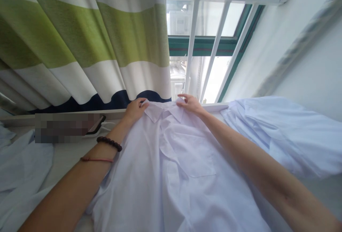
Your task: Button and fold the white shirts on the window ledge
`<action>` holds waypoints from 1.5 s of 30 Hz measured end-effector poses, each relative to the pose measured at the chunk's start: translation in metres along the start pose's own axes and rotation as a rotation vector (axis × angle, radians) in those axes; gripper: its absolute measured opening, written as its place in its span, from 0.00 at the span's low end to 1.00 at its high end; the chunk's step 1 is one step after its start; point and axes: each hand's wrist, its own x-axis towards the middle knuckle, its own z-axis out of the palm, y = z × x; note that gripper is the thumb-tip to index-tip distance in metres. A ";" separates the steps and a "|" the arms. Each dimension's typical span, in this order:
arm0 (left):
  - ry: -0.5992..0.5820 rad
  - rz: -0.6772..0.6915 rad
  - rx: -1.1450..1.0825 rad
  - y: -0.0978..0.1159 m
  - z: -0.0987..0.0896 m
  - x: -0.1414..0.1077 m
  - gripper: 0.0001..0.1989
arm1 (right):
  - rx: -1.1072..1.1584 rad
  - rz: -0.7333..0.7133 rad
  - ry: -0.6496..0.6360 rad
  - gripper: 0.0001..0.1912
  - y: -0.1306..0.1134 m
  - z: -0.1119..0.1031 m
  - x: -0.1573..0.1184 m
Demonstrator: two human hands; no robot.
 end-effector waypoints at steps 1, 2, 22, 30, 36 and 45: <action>0.013 -0.007 -0.015 -0.001 -0.001 0.003 0.23 | -0.005 0.011 0.035 0.22 0.001 0.003 0.003; 0.032 -0.015 -0.022 -0.002 -0.001 0.006 0.23 | -0.012 0.024 0.073 0.21 0.001 0.007 0.005; -0.188 0.158 0.387 0.006 0.004 -0.121 0.34 | -0.425 -0.053 -0.105 0.38 0.007 -0.024 -0.108; -0.305 0.200 0.483 -0.046 0.001 -0.135 0.36 | -0.553 0.117 -0.082 0.24 0.029 -0.030 -0.148; -0.335 0.371 0.461 -0.056 -0.024 -0.129 0.32 | -0.677 -0.017 0.059 0.18 0.041 -0.041 -0.152; -0.428 0.290 0.216 0.051 -0.051 -0.214 0.27 | -0.499 -0.266 -0.067 0.34 -0.019 -0.024 -0.228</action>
